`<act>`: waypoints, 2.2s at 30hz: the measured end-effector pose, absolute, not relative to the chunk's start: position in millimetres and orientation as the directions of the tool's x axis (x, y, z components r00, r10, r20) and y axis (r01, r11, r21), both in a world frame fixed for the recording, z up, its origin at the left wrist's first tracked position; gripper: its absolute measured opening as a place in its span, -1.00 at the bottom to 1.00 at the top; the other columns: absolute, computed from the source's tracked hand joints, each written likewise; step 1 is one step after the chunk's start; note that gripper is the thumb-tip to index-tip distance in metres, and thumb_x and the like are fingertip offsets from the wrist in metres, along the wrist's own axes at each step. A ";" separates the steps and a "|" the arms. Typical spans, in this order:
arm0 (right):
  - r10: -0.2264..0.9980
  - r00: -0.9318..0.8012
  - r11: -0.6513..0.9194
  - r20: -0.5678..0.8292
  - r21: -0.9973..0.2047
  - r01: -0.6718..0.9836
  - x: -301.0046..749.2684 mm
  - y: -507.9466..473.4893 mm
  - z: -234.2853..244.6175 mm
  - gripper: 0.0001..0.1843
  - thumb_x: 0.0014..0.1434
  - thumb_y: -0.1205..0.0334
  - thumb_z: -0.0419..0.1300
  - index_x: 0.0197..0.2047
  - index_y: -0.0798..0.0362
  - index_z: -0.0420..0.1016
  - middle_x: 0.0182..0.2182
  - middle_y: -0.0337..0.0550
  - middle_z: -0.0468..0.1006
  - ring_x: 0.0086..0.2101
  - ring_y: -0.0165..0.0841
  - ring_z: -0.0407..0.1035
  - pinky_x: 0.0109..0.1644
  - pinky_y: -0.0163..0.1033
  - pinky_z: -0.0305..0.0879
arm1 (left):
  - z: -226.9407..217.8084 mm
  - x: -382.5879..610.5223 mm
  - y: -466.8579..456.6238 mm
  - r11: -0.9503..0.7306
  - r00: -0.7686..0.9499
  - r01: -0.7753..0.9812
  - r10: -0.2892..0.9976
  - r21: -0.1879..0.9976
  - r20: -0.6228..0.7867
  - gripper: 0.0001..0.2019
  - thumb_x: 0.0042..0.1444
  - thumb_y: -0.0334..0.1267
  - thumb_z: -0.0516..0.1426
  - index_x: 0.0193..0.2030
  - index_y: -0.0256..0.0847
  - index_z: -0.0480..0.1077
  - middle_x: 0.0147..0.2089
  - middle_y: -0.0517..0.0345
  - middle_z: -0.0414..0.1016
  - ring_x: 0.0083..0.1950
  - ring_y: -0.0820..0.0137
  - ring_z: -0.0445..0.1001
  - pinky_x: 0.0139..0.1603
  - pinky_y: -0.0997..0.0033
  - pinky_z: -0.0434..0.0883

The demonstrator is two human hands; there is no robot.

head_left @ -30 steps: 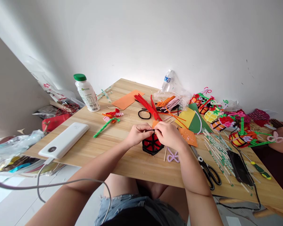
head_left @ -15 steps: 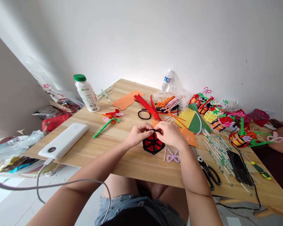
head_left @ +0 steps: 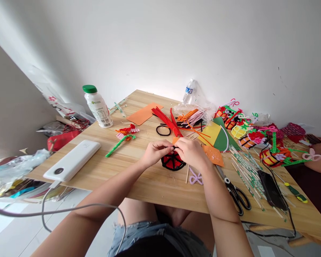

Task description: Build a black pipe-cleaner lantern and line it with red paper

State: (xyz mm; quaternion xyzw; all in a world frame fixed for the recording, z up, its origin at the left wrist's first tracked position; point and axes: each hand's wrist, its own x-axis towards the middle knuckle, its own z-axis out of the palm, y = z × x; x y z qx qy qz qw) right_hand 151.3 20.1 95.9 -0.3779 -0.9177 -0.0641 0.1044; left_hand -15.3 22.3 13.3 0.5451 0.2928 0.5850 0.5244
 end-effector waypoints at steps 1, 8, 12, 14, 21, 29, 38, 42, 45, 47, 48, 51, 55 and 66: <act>0.677 -0.696 0.709 0.238 0.041 0.704 151.4 20.6 95.8 -0.87 0.24 0.34 0.14 -0.28 0.14 0.52 -0.32 -0.04 0.56 -0.27 -0.29 0.41 -0.25 -0.25 0.18 | 13.0 -15.8 22.5 -0.278 0.153 -0.286 0.931 0.917 0.331 -0.76 -0.10 -0.12 0.34 -0.39 -0.27 0.55 -0.33 0.08 0.58 -0.33 0.40 0.53 -0.27 0.41 0.50; 0.617 -0.723 0.769 0.312 -0.040 0.638 154.3 26.8 92.0 -0.83 0.21 0.36 0.14 -0.38 0.11 0.52 -0.42 -0.11 0.52 -0.37 -0.34 0.35 -0.30 -0.28 0.14 | 8.7 -19.4 25.7 -0.368 0.196 -0.195 0.894 0.909 0.404 -0.77 0.03 -0.12 0.27 -0.34 -0.27 0.56 -0.32 0.05 0.58 -0.31 0.40 0.52 -0.27 0.45 0.48; 0.607 -0.708 0.792 0.362 -0.204 0.575 156.1 31.5 88.4 -0.80 0.16 0.37 0.18 -0.50 0.09 0.47 -0.51 -0.18 0.46 -0.45 -0.39 0.29 -0.35 -0.31 0.12 | 10.5 -20.0 25.1 -0.422 0.176 -0.153 0.878 0.894 0.444 -0.80 0.04 -0.15 0.26 -0.35 -0.27 0.56 -0.31 0.03 0.58 -0.30 0.40 0.52 -0.27 0.46 0.46; 0.622 -0.687 0.783 0.376 -0.297 0.546 156.2 33.7 86.4 -0.78 0.14 0.37 0.20 -0.54 0.09 0.45 -0.54 -0.21 0.43 -0.47 -0.41 0.26 -0.36 -0.32 0.12 | 11.8 -19.5 24.2 -0.432 0.174 -0.147 0.874 0.890 0.453 -0.80 0.04 -0.15 0.26 -0.35 -0.27 0.56 -0.31 0.03 0.58 -0.31 0.39 0.52 -0.28 0.46 0.45; 0.715 -0.621 0.685 0.322 -0.503 0.527 156.0 38.3 81.4 -0.80 0.09 0.35 0.21 -0.56 0.09 0.49 -0.55 -0.23 0.48 -0.49 -0.44 0.29 -0.40 -0.34 0.14 | 14.6 -17.1 22.9 -0.383 0.159 -0.191 0.896 0.904 0.414 -0.79 -0.03 -0.12 0.29 -0.42 -0.26 0.55 -0.36 0.04 0.58 -0.33 0.38 0.52 -0.29 0.42 0.46; 0.885 -0.435 0.392 0.167 -0.771 0.502 161.5 44.4 82.7 -0.75 0.17 0.13 0.15 -0.29 0.10 0.58 -0.38 -0.16 0.60 -0.38 -0.37 0.43 -0.30 -0.30 0.31 | 15.0 -15.6 26.2 -0.137 -0.021 -0.269 0.990 0.953 0.136 -0.72 -0.23 -0.12 0.36 -0.47 -0.28 0.50 -0.46 0.09 0.57 -0.39 0.35 0.53 -0.31 0.38 0.44; 0.920 -0.393 0.273 0.006 -0.727 0.630 169.7 47.0 78.5 -0.72 0.14 0.09 0.19 -0.16 0.08 0.54 -0.42 -0.20 0.57 -0.48 -0.42 0.39 -0.43 -0.34 0.27 | 15.8 -13.5 27.7 -0.050 -0.120 -0.365 0.993 0.930 0.006 -0.67 -0.23 -0.10 0.34 -0.41 -0.28 0.42 -0.52 0.07 0.56 -0.43 0.36 0.52 -0.33 0.40 0.39; 0.917 -0.396 0.307 0.058 -0.737 0.603 172.2 49.5 79.5 -0.79 0.13 0.29 0.16 -0.20 0.09 0.59 -0.35 -0.15 0.62 -0.39 -0.36 0.46 -0.30 -0.28 0.36 | 16.3 -15.9 26.4 0.004 0.031 -0.343 0.999 0.939 0.007 -0.65 -0.07 0.02 0.23 -0.54 -0.27 0.40 -0.54 0.03 0.54 -0.52 0.36 0.47 -0.43 0.38 0.35; 0.904 -0.406 0.373 0.135 -0.710 0.597 173.1 51.5 82.4 -0.76 0.11 0.33 0.18 -0.17 0.06 0.62 -0.24 -0.11 0.65 -0.24 -0.27 0.51 -0.12 -0.20 0.39 | 17.4 -18.4 26.2 -0.061 0.009 -0.278 0.998 0.959 0.066 -0.58 0.01 0.02 0.15 -0.67 -0.27 0.38 -0.48 0.00 0.55 -0.55 0.42 0.40 -0.48 0.38 0.29; 0.878 -0.450 0.427 0.164 -0.696 0.578 171.9 51.8 83.7 -0.75 0.12 0.35 0.18 -0.16 0.04 0.63 -0.20 -0.10 0.65 -0.20 -0.26 0.52 -0.07 -0.18 0.39 | 17.7 -20.1 27.5 -0.129 -0.046 -0.224 0.991 0.966 0.122 -0.65 0.02 -0.02 0.15 -0.56 -0.27 0.49 -0.40 0.01 0.58 -0.47 0.40 0.42 -0.42 0.39 0.30; 0.865 -0.470 0.447 0.175 -0.694 0.565 170.9 51.7 83.8 -0.75 0.13 0.36 0.17 -0.16 0.04 0.63 -0.20 -0.10 0.65 -0.19 -0.26 0.52 -0.06 -0.18 0.39 | 17.5 -20.7 28.6 -0.155 -0.052 -0.209 0.988 0.965 0.148 -0.70 0.01 -0.05 0.17 -0.46 -0.26 0.54 -0.34 0.02 0.60 -0.38 0.36 0.46 -0.35 0.39 0.33; 0.850 -0.489 0.463 0.197 -0.721 0.515 167.3 51.7 81.3 -0.71 0.14 0.39 0.14 -0.11 0.04 0.62 -0.18 -0.10 0.65 -0.18 -0.29 0.52 -0.04 -0.20 0.40 | 14.4 -21.8 32.6 -0.161 0.064 -0.255 0.981 0.953 0.183 -0.70 -0.06 -0.13 0.22 -0.20 -0.22 0.58 -0.12 0.02 0.61 -0.03 0.22 0.49 -0.02 0.31 0.35; 0.867 -0.456 0.424 0.201 -0.779 0.463 165.1 54.1 74.3 -0.69 0.15 0.40 0.11 -0.08 0.07 0.58 -0.15 -0.09 0.63 -0.18 -0.33 0.52 -0.04 -0.21 0.42 | 10.6 -20.3 34.4 -0.023 0.291 -0.334 0.948 0.942 0.127 -0.60 -0.19 -0.12 0.30 -0.16 -0.23 0.57 -0.14 -0.01 0.62 -0.05 0.16 0.51 0.03 0.21 0.35; 0.894 -0.387 0.388 0.226 -0.822 0.417 176.0 56.6 82.4 -0.76 0.16 0.26 0.17 -0.09 0.06 0.54 -0.13 -0.05 0.62 -0.12 -0.29 0.50 0.03 -0.13 0.40 | 13.3 -19.6 35.2 -0.077 0.091 -0.172 0.991 0.982 0.094 -0.68 -0.27 -0.05 0.35 -0.43 -0.26 0.58 -0.46 0.15 0.50 -0.41 0.40 0.40 -0.37 0.44 0.35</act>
